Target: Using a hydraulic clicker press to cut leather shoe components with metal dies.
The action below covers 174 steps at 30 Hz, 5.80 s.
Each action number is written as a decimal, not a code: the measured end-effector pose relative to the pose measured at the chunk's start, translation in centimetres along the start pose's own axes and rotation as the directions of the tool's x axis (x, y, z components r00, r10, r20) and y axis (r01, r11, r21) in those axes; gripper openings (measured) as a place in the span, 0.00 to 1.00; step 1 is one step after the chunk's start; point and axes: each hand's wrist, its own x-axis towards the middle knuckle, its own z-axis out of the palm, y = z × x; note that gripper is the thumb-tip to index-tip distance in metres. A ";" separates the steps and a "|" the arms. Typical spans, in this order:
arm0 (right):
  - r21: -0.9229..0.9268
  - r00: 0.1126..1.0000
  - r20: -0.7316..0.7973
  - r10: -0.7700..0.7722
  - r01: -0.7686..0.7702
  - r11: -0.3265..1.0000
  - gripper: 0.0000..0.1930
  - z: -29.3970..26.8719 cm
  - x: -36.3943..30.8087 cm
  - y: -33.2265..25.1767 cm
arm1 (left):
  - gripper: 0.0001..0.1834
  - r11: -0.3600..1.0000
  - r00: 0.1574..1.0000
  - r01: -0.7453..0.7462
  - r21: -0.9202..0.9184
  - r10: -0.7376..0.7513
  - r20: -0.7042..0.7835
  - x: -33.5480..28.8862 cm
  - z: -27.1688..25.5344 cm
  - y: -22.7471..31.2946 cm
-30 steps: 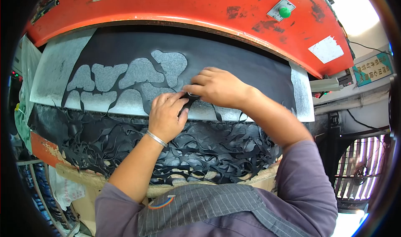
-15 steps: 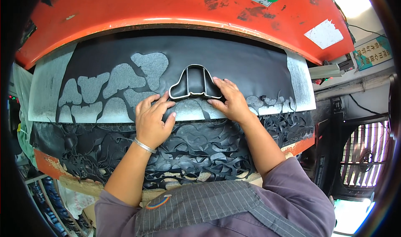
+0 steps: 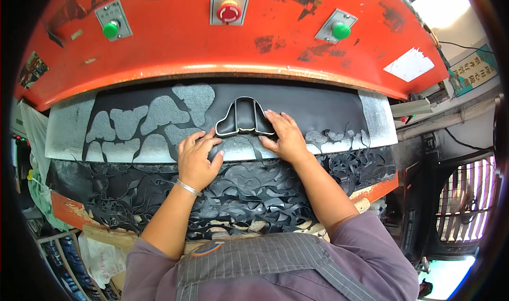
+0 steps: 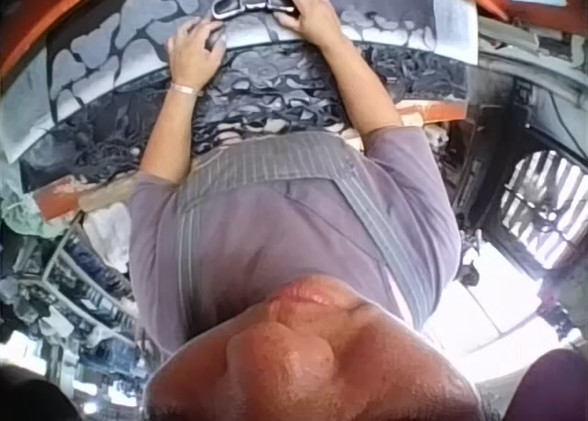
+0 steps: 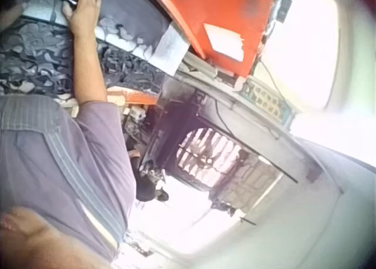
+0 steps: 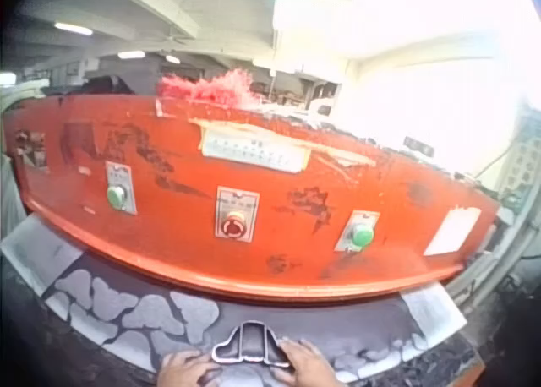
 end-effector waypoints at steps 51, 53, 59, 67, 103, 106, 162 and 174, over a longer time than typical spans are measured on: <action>-0.057 0.729 0.472 -0.495 0.586 0.809 0.11 1.4 11.1 -7.1 | 0.39 0.972 0.630 -0.233 -0.016 0.163 0.759 -5.5 3.5 13.2; -0.005 0.660 0.596 -0.457 0.572 0.820 0.10 1.0 12.7 -6.0 | 0.37 0.951 0.591 -0.300 -0.079 0.250 0.767 -5.9 3.6 13.4; -0.214 0.834 0.374 -0.406 0.504 0.837 0.07 -4.9 13.0 -3.9 | 0.16 0.934 0.935 0.106 -0.340 0.023 0.353 -0.9 0.2 11.2; 0.136 0.852 0.018 0.523 -0.520 0.843 0.22 -6.7 5.7 5.5 | 0.32 0.852 0.928 0.333 -0.404 -0.372 -0.021 4.1 6.9 9.2; 0.221 0.891 -0.262 0.370 -0.317 0.922 0.34 -8.9 -7.2 3.1 | 0.14 0.871 0.748 0.183 -0.457 -0.425 -0.509 4.6 -7.2 -3.7; 0.374 0.802 -0.522 0.291 -0.092 0.923 0.26 -14.7 0.0 -1.8 | 0.17 0.999 0.470 0.000 -0.032 -0.028 -0.882 6.5 -15.5 -4.6; 0.648 0.975 0.129 -0.179 0.054 0.760 0.29 -12.1 -12.9 -5.0 | 0.24 -0.351 0.760 0.257 -0.900 -0.502 0.412 -6.3 5.9 23.5; 0.355 0.917 0.393 0.074 -0.225 0.907 0.26 -13.3 -15.4 -3.8 | 0.24 -0.066 0.308 -0.498 -0.864 -0.946 -0.105 -20.0 -0.4 17.7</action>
